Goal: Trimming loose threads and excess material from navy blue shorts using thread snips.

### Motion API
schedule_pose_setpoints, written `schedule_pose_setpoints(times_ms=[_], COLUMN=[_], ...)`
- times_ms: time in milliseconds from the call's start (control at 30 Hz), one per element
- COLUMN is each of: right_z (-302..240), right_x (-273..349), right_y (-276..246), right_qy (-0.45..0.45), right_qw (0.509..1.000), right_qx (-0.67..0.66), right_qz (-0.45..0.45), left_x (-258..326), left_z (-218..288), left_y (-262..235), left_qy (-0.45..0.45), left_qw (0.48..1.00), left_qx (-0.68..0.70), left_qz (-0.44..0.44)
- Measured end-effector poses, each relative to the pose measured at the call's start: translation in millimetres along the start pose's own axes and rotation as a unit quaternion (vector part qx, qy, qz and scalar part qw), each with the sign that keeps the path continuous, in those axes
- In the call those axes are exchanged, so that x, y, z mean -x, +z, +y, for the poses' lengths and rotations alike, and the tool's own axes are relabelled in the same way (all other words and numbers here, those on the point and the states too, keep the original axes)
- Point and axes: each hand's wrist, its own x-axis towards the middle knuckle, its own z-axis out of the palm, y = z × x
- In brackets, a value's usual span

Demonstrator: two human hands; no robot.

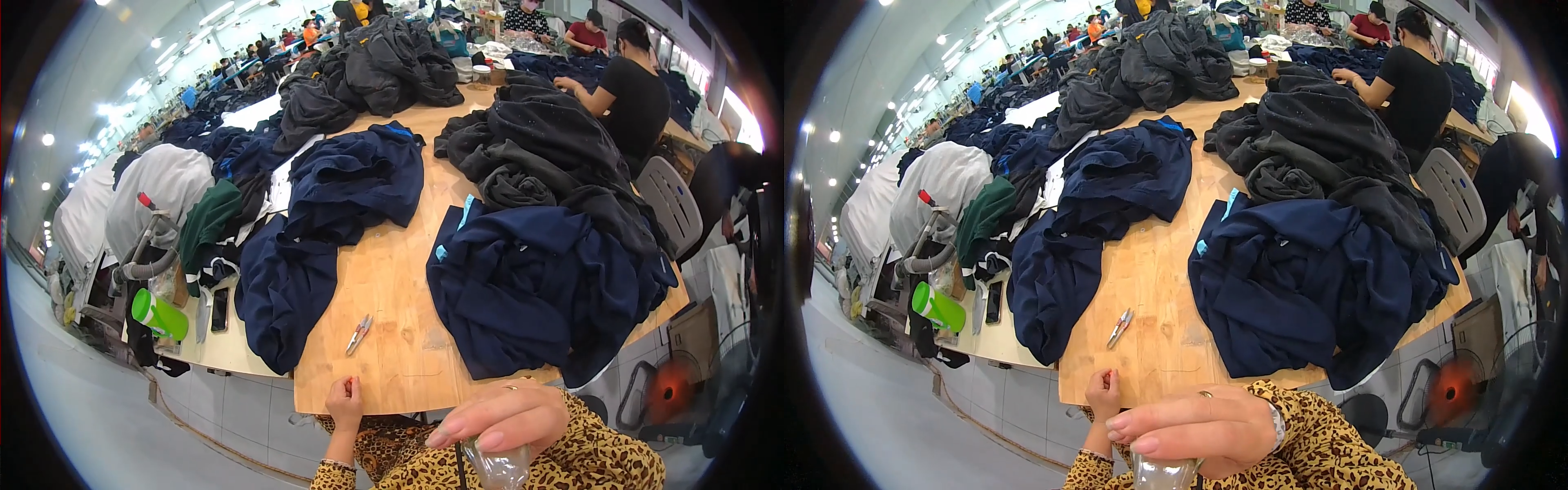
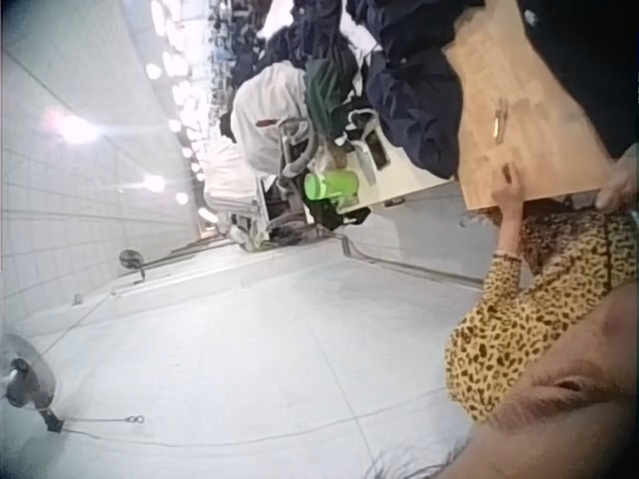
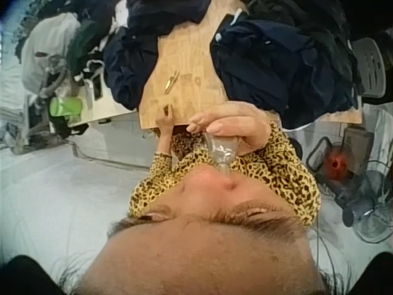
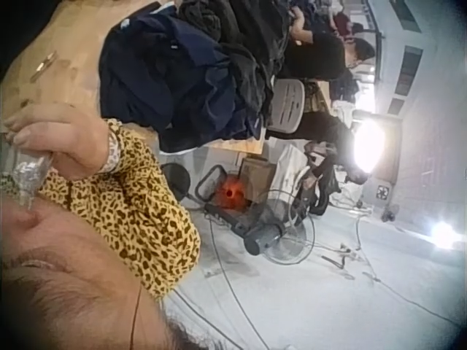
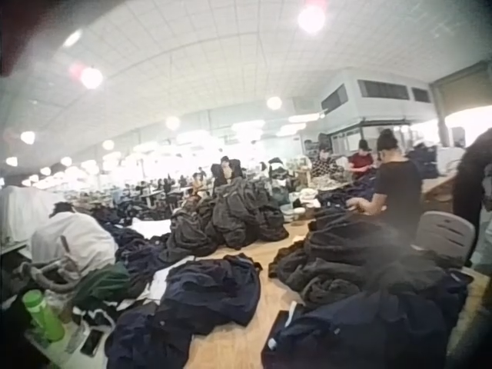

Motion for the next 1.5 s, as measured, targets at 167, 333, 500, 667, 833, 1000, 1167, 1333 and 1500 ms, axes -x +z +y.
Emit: schedule_pose_setpoints(times_ms=[167,333,500,667,833,1000,1167,1333,1500], right_z=[11,5,15,20,10,8,10,35,105], right_x=[-6,-7,2,-7,4,-1,5,-2,27], right_y=[-4,-5,-11,13,-3,-6,-7,9,14], right_qy=[0.004,0.022,-0.025,-0.085,-0.026,-0.03,-0.025,0.048,0.199], right_qw=[0.995,0.991,0.997,0.995,0.997,0.996,0.994,0.991,0.934], right_qx=[0.066,0.012,-0.027,0.04,-0.054,-0.069,-0.061,0.124,0.277], right_qz=[-0.07,-0.128,-0.072,-0.044,-0.055,-0.054,-0.084,-0.026,0.103], left_x=[2,3,0,7,4,2,1,-22,-80], left_z=[-7,-5,0,-22,-7,-4,0,40,130], left_y=[4,4,6,10,-2,2,4,-36,-100], left_qy=[-0.008,-0.02,0.017,-0.039,-0.018,0.002,0.01,-0.128,-0.004], left_qw=[1.0,1.0,1.0,0.999,1.0,1.0,1.0,0.965,0.884], left_qx=[0.002,0.015,0.009,0.03,0.024,0.017,0.015,0.227,0.426], left_qz=[0.006,0.006,-0.001,-0.015,-0.006,0.003,-0.006,-0.031,-0.19])
